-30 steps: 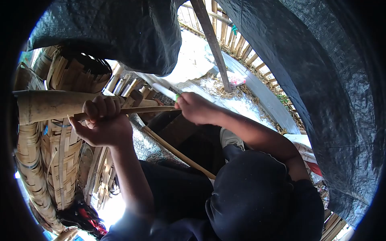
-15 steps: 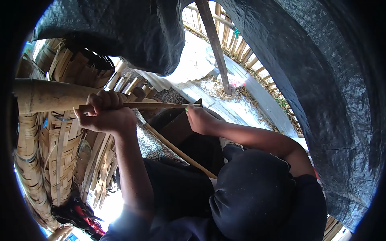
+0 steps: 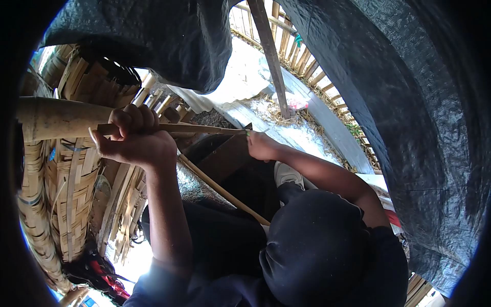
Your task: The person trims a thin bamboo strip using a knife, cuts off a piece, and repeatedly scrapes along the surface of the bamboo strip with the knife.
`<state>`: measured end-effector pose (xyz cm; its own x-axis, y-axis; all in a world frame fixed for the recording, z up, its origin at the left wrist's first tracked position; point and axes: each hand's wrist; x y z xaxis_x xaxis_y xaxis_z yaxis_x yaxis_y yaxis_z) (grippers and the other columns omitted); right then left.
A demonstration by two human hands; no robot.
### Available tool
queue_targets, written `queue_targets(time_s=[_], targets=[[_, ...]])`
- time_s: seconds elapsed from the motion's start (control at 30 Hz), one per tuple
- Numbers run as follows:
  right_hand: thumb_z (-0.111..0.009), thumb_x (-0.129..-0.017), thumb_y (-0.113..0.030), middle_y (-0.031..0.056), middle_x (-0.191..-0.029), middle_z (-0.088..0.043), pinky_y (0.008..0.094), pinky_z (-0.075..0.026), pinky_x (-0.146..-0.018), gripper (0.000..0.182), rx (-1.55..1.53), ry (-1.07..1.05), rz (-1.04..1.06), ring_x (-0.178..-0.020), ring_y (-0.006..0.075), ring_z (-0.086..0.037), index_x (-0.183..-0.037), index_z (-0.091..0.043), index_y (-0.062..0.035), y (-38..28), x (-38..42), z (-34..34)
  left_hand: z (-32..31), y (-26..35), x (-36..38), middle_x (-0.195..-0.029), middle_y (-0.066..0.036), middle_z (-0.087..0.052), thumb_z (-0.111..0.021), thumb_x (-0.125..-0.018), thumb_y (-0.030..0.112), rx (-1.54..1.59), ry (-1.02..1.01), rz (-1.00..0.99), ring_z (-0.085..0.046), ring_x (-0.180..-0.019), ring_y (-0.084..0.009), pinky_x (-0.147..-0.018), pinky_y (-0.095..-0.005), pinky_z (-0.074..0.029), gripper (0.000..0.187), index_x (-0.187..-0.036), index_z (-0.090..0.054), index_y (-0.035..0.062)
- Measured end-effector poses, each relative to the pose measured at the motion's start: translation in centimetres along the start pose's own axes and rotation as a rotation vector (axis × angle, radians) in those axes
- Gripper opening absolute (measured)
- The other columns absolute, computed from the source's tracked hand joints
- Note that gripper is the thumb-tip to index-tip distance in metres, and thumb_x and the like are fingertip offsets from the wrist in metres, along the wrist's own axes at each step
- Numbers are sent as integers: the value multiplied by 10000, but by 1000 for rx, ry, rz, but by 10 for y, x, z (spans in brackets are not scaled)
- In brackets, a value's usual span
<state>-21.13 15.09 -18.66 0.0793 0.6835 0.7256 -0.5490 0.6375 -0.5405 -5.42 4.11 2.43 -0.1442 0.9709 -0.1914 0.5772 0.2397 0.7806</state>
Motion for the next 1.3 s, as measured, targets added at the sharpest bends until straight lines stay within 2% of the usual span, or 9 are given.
queue_targets(time_s=[0.07, 0.2, 0.37, 0.4, 0.5, 0.97, 1.1, 1.23, 1.3], targets=[[-478, -926, -92, 220, -631, -565, 466, -432, -507, 123, -84, 578, 871, -559, 407, -581, -919, -501, 29, -6, 1, -19, 4, -1, -1, -455, 41, -221, -299, -904, 544, -18, 11, -1, -163, -409, -80, -397, -255, -128, 546, -510, -295, 166], [-483, -922, -102, 226, -614, -558, 463, -422, -494, 145, -143, 458, 829, -544, 404, -576, -900, -495, 41, 7, -7, -31, 1, -1, -3, -460, 40, -232, -304, -904, 538, -40, 75, -25, -165, -410, -75, -392, -247, -130, 533, -518, -290, 170], [-422, -960, -193, 260, -651, -587, 459, -469, -548, 280, -42, 16, 47, -628, 382, -632, -951, -473, 81, 31, -21, -23, 4, 0, -2, -466, 42, -229, -309, -899, 525, -16, -9, -17, -169, -416, -71, -388, -243, -132, 514, -522, -287, 177], [-427, -956, -171, 225, -576, -552, 453, -429, -483, 239, -140, 462, 481, -549, 394, -590, -941, -465, 64, 23, -17, -40, 4, 1, 0, -469, 44, -224, -310, -898, 517, -12, -48, -1, -169, -418, -71, -388, -242, -132, 508, -521, -284, 179], [-434, -933, -105, 259, -615, -558, 453, -442, -533, 196, -160, 560, 738, -585, 416, -597, -903, -492, 80, -14, 6, -43, -1, 0, 2, -471, 46, -209, -318, -896, 497, -30, 27, -9, -160, -421, -74, -393, -239, -126, 496, -517, -278, 180], [-494, -920, -61, 223, -602, -516, 453, -381, -501, 99, -286, 578, 863, -559, 409, -559, -903, -455, 28, 13, -35, -48, 17, 0, -17, -471, 36, -197, -241, -914, 558, -68, 91, -24, -141, -421, -78, -397, -246, -119, 540, -537, -264, 173], [-481, -926, -79, 255, -640, -544, 482, -405, -544, 123, -95, 426, 437, -632, 437, -588, -891, -457, 37, 15, -25, -37, 9, 0, -18, -478, 32, -153, -315, -872, 467, -88, 202, -17, -113, -445, -98, -429, -271, -102, 480, -506, -223, 171], [-438, -946, -139, 240, -621, -554, 472, -410, -530, 185, -218, 514, 860, -600, 444, -582, -879, -469, 31, 2, -6, -40, 18, -1, -12, -487, 38, -181, -244, -915, 564, -25, 7, 10, -135, -428, -84, -398, -254, -117, 538, -550, -258, 169], [-434, -949, -136, 237, -636, -562, 474, -413, -531, 190, -105, 415, 537, -588, 428, -583, -888, -482, 37, 47, -44, -51, 11, -1, -10, -493, 38, -179, -242, -916, 566, -12, -26, 1, -134, -428, -84, -397, -255, -117, 537, -556, -259, 167]])
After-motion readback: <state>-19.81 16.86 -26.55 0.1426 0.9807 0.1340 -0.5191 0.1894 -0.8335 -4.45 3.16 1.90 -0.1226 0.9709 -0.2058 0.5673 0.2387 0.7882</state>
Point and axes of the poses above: each hand's wrist, its own x-axis away from the middle knuckle, its own z-axis out of the back of the hand, y = z × x
